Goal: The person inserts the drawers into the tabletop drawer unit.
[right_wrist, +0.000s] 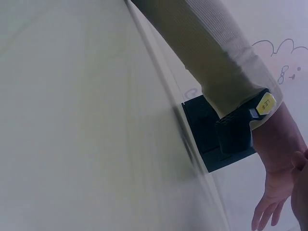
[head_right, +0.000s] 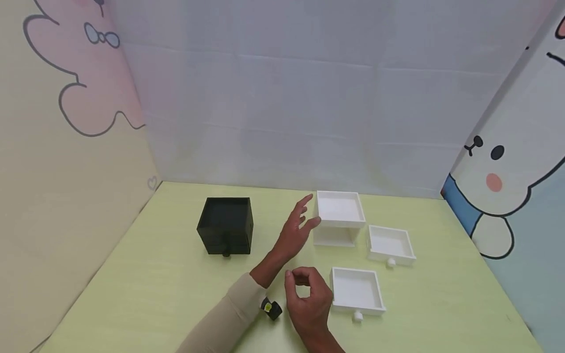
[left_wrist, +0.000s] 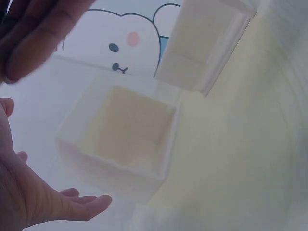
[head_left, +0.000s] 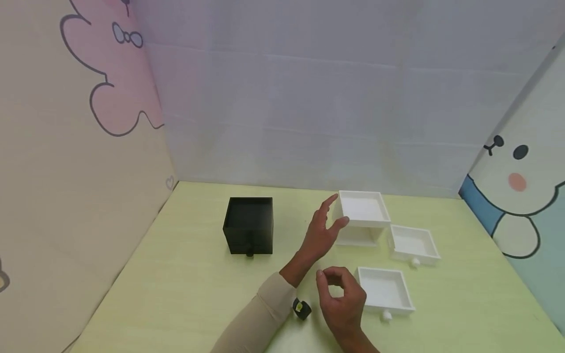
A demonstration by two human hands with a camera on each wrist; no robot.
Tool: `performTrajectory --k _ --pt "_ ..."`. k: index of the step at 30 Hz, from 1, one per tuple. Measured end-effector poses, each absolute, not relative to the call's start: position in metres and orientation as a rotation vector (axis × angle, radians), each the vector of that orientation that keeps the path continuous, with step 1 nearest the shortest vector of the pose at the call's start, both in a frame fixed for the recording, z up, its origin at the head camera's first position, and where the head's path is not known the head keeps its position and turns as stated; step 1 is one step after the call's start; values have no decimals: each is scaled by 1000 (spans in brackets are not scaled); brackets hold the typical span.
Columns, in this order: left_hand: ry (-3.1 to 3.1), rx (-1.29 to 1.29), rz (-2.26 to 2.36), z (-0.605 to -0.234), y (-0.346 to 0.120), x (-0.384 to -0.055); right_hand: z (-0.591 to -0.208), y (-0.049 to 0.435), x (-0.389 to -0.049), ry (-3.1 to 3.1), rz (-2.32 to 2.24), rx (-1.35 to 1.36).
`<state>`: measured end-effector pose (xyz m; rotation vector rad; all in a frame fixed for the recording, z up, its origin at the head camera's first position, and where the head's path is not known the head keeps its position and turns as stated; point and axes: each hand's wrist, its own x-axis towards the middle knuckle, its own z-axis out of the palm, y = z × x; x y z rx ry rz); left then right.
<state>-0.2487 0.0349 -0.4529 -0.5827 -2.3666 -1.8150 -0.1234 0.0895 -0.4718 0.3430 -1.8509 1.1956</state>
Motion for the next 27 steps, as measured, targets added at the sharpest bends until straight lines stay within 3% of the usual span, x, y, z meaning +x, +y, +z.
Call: performTrajectory --k 6,13,17,22,27 --pt "-2424 -592 -1896 -469 51 -254 -482 103 -118 -1819 1219 319" --pt "-2517 -531 -1845 -480 61 -258 -461 115 -101 -1802 1234 280" --pt "-2550 -454 -1832 -484 63 -260 -455 119 -88 -1848 1233 105" --pt "-2543 -487 -1845 -485 66 -262 -477 136 -84 -1906 1306 -186" --pt "-2568 -489 -1825 -482 65 -269 -486 144 -85 -1872 1330 -234"
